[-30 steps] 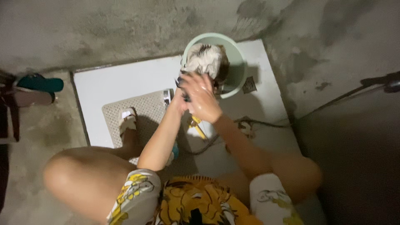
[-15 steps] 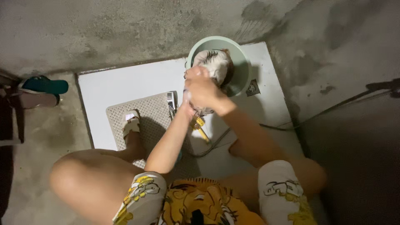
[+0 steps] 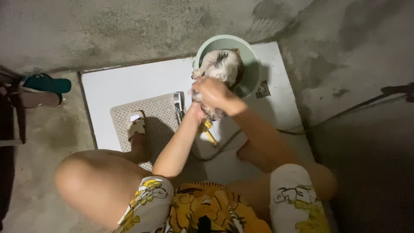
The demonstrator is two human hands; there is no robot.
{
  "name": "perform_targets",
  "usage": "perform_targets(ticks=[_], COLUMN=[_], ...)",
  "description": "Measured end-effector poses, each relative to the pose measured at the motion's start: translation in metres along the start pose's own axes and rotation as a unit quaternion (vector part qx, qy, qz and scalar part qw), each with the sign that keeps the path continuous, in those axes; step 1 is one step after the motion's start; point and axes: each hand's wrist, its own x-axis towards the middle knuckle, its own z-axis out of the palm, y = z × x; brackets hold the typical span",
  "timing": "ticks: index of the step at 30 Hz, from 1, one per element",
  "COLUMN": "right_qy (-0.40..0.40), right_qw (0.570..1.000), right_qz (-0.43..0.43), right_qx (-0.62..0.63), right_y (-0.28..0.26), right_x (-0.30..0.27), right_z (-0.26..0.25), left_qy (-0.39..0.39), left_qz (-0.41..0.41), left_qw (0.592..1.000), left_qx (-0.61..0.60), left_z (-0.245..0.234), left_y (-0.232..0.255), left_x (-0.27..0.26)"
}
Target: The person washes a small dog in a green basin using a yellow brush and a handheld showerhead. They scrub the dog's fur, rinse it with water, and repeat the process while seated on the floor.
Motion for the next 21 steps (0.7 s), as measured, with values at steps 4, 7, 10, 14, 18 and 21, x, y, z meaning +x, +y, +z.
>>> perform_targets(ticks=[4,7,10,14,18,21], right_qy=[0.198,0.134,0.056,0.016,0.13,0.232], right_qw=[0.978,0.989,0.993,0.999,0.991,0.966], right_qz=[-0.045,-0.04,-0.106,-0.038,0.032,0.097], right_qx=[0.037,-0.056,0.016,-0.024,-0.013,-0.056], right_y=[0.007,-0.017,-0.014,0.012,0.035,0.023], right_x=[-0.022,-0.038,-0.037,0.0,-0.001,-0.021], right_z=[-0.017,-0.01,0.0,0.02,0.034,0.061], left_qy=[0.072,0.143,0.107,-0.006,0.106,0.053], left_qz=[0.001,0.031,0.05,0.067,0.023,0.01], left_qw=[0.997,0.978,0.985,0.997,0.99,0.996], left_qx=[0.038,0.151,0.127,0.035,0.092,0.077], left_z=[0.057,0.076,0.047,0.028,0.074,0.08], left_y=[0.037,0.039,0.022,0.018,0.032,0.039], left_x=[-0.033,-0.049,-0.038,-0.028,-0.049,-0.055])
